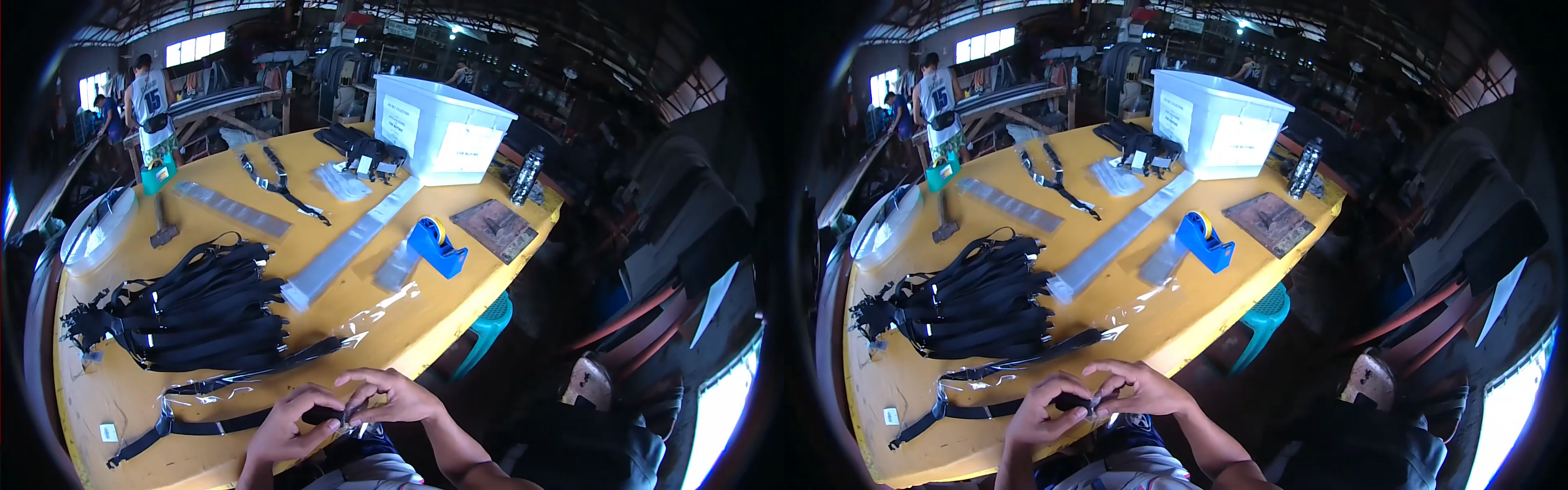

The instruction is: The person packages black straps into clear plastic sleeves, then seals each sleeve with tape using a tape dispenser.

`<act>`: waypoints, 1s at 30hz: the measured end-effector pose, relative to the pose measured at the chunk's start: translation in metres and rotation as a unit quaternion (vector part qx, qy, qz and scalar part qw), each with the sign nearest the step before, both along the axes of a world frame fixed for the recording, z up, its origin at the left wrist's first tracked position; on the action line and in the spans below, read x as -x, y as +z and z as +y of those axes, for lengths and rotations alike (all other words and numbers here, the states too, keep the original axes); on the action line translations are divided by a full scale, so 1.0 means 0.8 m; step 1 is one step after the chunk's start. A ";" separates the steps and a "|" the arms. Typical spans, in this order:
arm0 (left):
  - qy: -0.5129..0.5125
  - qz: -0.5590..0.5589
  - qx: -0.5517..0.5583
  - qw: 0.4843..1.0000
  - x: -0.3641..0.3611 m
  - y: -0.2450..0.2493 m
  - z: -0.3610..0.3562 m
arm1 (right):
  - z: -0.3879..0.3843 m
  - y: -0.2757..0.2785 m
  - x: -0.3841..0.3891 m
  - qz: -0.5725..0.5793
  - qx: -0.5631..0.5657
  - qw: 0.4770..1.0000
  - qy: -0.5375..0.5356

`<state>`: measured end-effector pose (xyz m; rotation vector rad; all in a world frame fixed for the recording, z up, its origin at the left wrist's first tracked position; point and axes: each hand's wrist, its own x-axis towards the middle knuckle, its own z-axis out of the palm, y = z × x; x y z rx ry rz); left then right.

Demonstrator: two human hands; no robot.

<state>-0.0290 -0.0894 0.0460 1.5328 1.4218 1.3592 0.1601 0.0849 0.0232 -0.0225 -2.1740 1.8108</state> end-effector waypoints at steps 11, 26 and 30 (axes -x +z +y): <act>0.028 0.129 0.023 0.991 0.010 -0.013 0.004 | 0.016 0.017 -0.017 -0.031 0.040 0.999 0.000; 0.054 0.157 0.066 0.984 0.042 -0.010 -0.022 | 0.029 0.014 -0.014 -0.086 0.056 0.995 0.006; 0.056 0.182 0.073 0.979 0.038 -0.009 -0.029 | 0.021 0.004 0.012 -0.159 0.076 0.982 0.063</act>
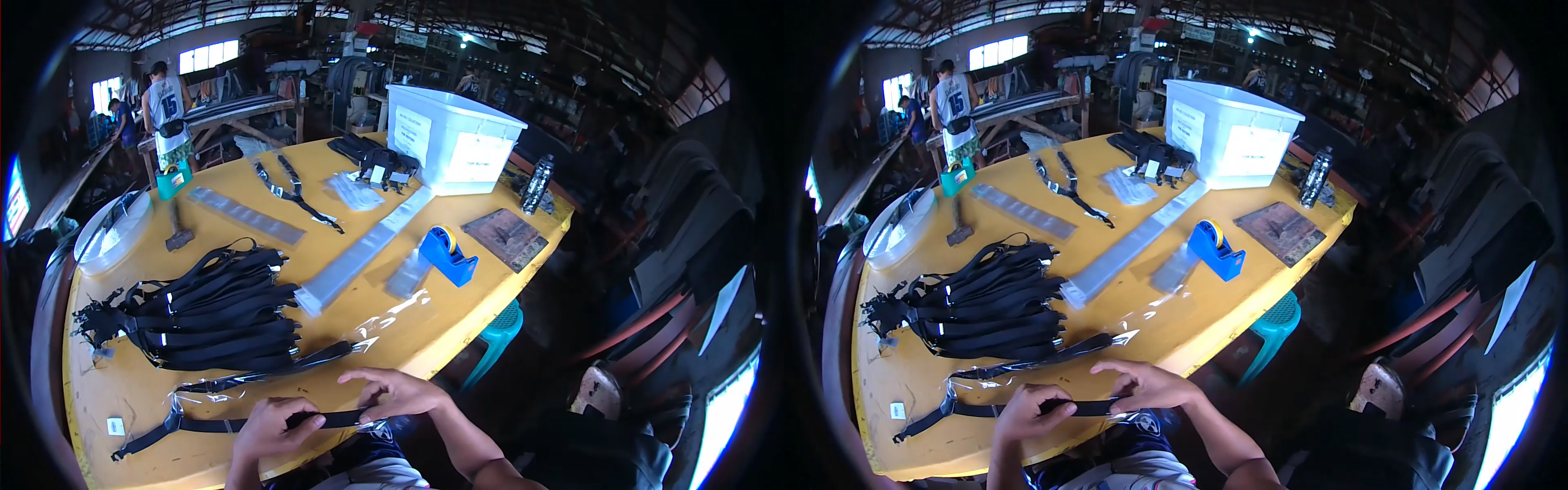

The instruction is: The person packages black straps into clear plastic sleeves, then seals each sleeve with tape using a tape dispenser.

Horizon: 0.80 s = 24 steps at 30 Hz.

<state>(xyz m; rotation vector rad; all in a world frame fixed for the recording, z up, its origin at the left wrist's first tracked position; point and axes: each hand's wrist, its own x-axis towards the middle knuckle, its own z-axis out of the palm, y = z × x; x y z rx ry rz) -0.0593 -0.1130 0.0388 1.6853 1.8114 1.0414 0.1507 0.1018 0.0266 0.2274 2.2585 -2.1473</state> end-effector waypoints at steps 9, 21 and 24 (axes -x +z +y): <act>0.052 0.020 -0.025 0.998 0.018 -0.025 -0.028 | -0.019 -0.021 0.052 0.017 0.046 0.996 0.070; 0.092 0.069 -0.035 0.993 0.037 -0.026 -0.082 | -0.071 -0.021 0.119 -0.097 0.045 0.990 0.091; 0.098 0.071 -0.053 0.991 0.035 -0.031 -0.095 | -0.094 -0.024 0.137 -0.087 0.072 0.989 0.094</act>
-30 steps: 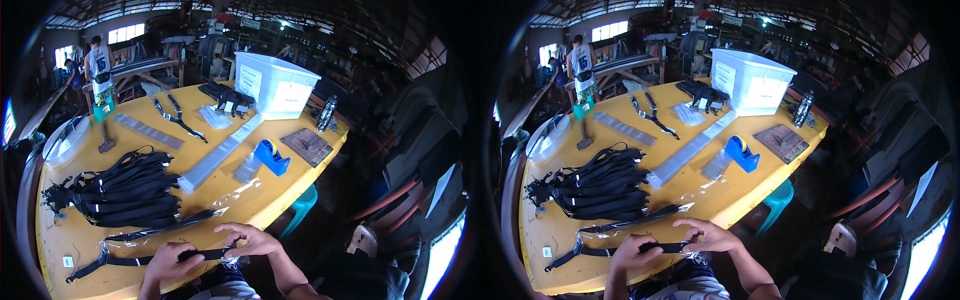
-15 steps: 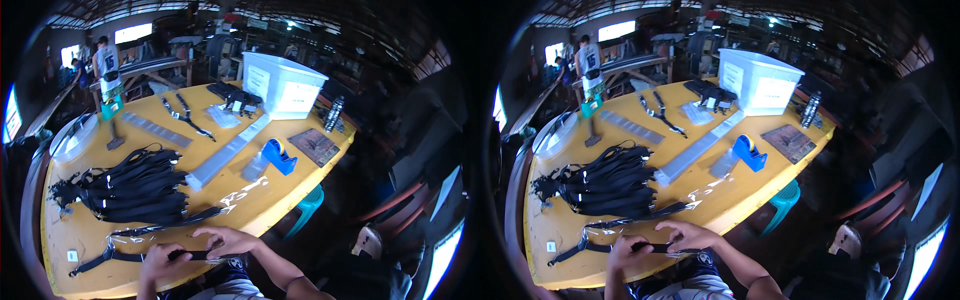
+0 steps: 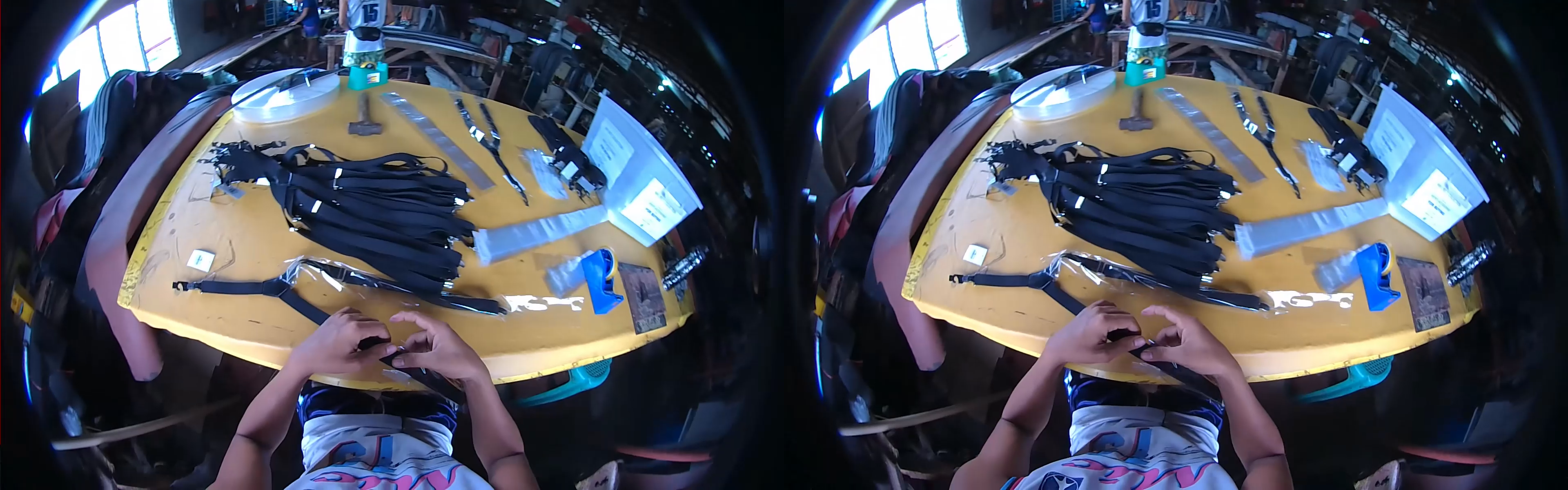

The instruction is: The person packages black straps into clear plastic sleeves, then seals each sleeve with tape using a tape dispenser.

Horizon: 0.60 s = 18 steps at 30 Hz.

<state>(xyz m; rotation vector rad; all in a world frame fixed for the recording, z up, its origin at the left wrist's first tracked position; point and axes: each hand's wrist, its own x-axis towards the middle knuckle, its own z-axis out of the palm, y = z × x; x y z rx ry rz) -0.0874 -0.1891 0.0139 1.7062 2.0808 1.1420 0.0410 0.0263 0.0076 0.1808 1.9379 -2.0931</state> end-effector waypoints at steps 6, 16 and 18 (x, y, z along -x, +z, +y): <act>0.076 0.024 -0.017 0.997 0.031 -0.008 -0.040 | 0.002 0.009 0.004 -0.017 -0.030 0.999 0.006; 0.260 0.038 -0.174 0.949 0.002 -0.018 -0.041 | -0.055 0.003 0.053 0.026 -0.048 0.998 0.002; 0.351 0.020 -0.196 0.916 -0.009 -0.038 -0.067 | -0.054 0.008 0.052 0.013 -0.034 0.999 -0.004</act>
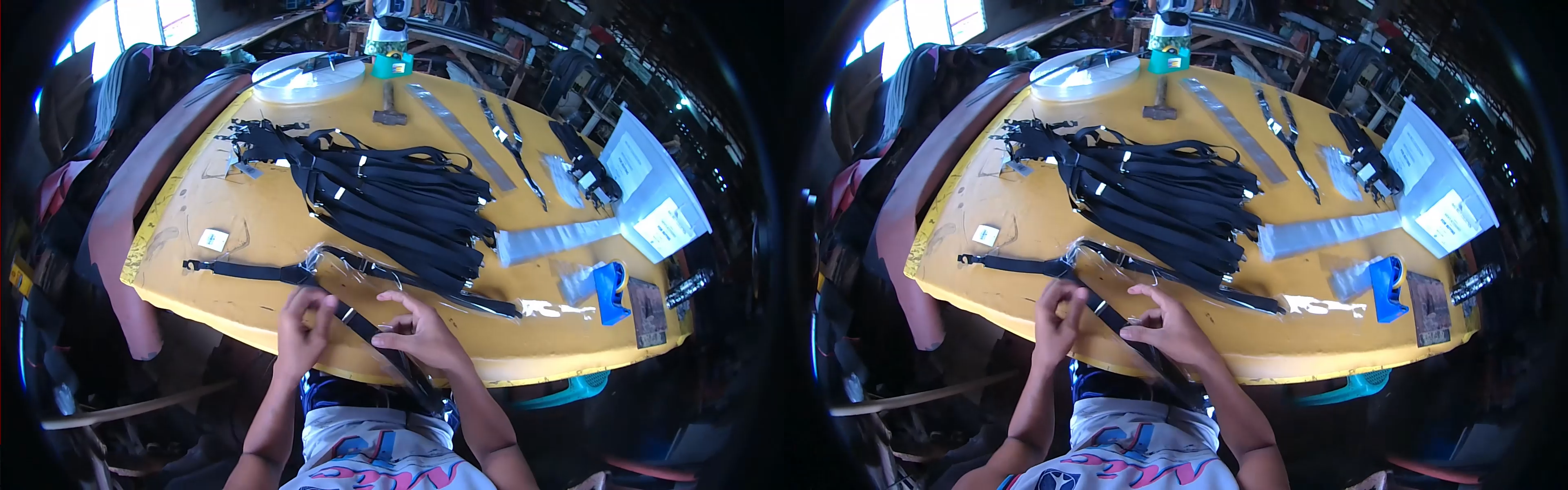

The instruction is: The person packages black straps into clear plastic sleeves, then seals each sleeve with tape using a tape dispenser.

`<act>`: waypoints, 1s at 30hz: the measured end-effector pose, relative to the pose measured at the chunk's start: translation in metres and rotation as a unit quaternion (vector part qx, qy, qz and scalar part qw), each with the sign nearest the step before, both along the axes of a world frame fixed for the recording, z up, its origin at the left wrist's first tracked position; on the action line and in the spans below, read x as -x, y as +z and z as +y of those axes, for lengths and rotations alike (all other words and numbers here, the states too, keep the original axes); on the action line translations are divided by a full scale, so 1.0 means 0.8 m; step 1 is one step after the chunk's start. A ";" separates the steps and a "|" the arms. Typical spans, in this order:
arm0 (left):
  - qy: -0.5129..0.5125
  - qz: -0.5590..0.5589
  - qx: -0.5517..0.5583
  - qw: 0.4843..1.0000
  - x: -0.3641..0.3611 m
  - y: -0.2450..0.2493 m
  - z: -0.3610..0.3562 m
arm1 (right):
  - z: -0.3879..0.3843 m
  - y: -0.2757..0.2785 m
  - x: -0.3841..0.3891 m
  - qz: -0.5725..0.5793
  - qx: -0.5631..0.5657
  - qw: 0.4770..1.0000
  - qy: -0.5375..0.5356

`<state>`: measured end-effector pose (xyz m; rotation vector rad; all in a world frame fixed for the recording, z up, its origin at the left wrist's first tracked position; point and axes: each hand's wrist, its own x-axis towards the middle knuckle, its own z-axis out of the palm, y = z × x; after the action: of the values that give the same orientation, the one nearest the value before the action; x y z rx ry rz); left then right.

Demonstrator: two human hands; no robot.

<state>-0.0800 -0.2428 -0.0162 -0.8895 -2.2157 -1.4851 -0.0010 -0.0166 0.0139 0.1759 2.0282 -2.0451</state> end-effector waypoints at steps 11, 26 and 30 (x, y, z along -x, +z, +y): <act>-0.050 -0.502 -0.383 0.774 0.003 -0.010 -0.009 | -0.014 0.019 -0.002 0.021 0.040 0.999 0.017; -0.093 -0.348 -0.300 0.883 -0.014 0.008 -0.004 | -0.044 0.003 0.045 0.064 0.067 0.995 0.022; -0.129 -0.425 -0.321 0.836 -0.018 -0.004 -0.009 | -0.049 0.000 0.053 0.079 0.050 0.995 0.033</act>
<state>-0.0656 -0.2504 -0.0194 -0.3049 -1.7975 -2.9454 -0.0434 -0.0558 0.0140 -0.0732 1.9835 -2.1754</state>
